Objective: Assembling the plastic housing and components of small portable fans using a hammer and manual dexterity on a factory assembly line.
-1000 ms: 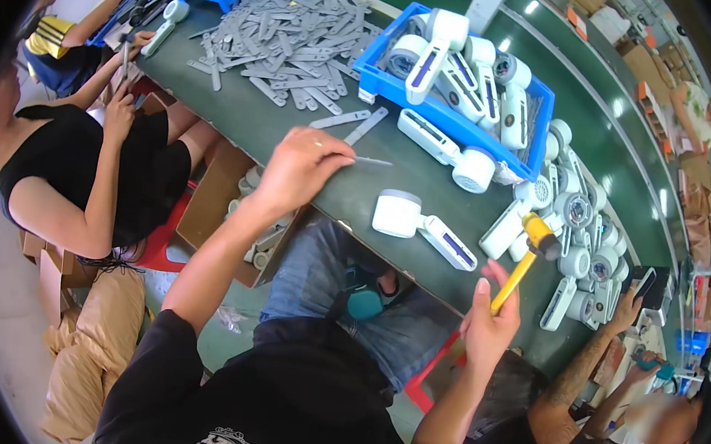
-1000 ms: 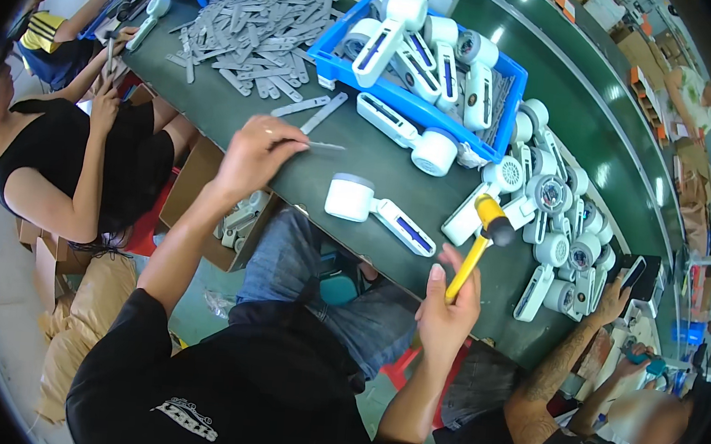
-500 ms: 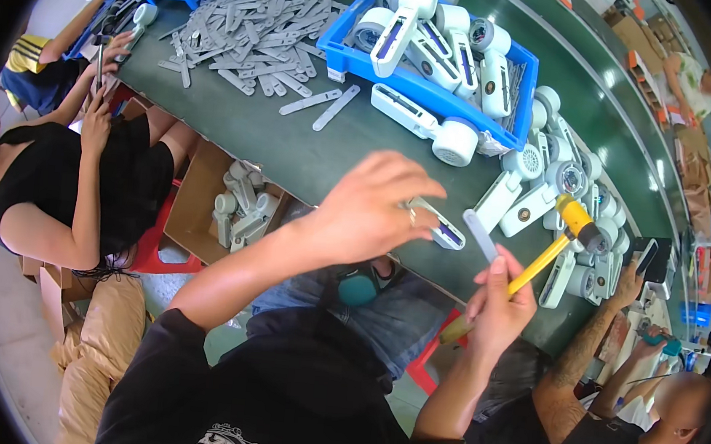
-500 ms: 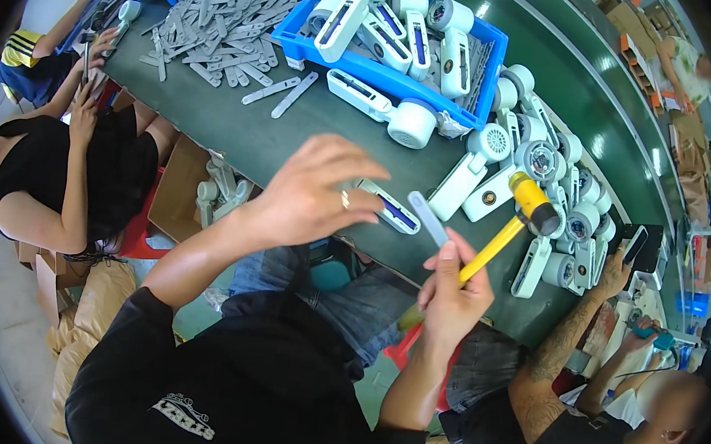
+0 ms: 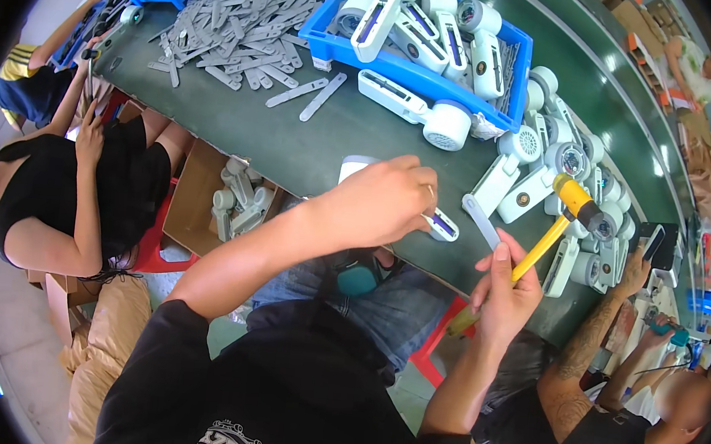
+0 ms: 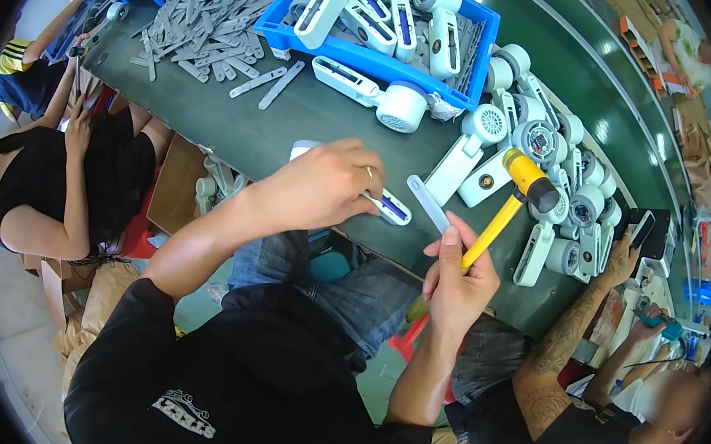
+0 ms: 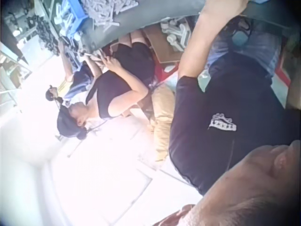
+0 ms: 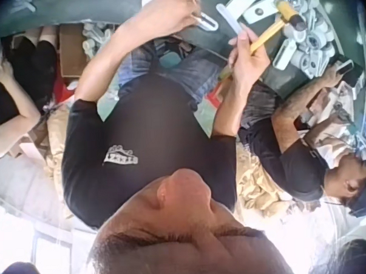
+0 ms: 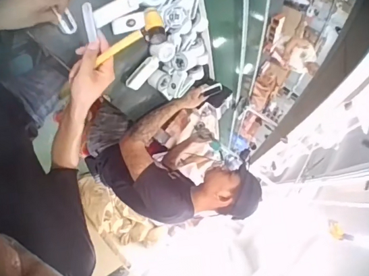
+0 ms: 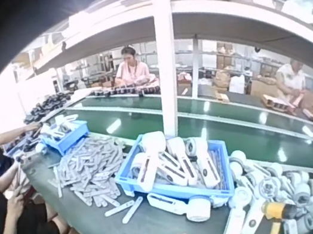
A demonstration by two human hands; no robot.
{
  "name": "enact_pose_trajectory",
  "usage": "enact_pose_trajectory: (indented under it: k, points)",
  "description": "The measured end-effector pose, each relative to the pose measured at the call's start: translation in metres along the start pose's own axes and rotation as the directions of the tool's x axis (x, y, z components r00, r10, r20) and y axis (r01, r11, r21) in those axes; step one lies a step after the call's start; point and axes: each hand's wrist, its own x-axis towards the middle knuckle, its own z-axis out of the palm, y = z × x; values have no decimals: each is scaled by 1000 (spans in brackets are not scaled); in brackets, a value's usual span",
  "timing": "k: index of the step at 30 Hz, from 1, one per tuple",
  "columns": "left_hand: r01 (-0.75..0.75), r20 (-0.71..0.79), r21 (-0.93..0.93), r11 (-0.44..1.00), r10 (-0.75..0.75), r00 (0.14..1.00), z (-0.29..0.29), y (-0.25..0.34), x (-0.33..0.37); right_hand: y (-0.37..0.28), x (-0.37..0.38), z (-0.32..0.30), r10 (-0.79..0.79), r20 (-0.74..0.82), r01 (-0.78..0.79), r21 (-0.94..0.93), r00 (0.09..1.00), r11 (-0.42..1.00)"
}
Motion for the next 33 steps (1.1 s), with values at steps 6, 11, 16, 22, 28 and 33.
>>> enact_pose_trajectory:
  k: [6, 11, 16, 22, 28, 33]
  points:
    - [-12, -64, -37, 999, 10, 998, -8, 3, -7, -3, 5, 4, 65, 126, -62, -30, 990, 998]
    - [54, -255, 46, 998, -40, 966, -18, -15, -28, 1, 7, 28, 128, 208, -113, -83, 970, 990]
    - [-23, -324, -90, 996, -8, 946, 4, -25, -26, 7, 30, 36, 127, 241, -57, -279, 962, 959]
    - [-135, -371, -26, 991, 116, 921, 6, -33, -29, 1, 48, 28, 145, 373, -12, -337, 917, 941]
    - [-116, -336, -43, 992, 95, 937, 3, -33, -25, -24, 46, 40, 287, 325, -148, -392, 901, 908]
    - [-110, -316, -66, 992, 84, 945, 1, -32, -22, -12, 59, 31, 466, 365, -368, -308, 806, 877]
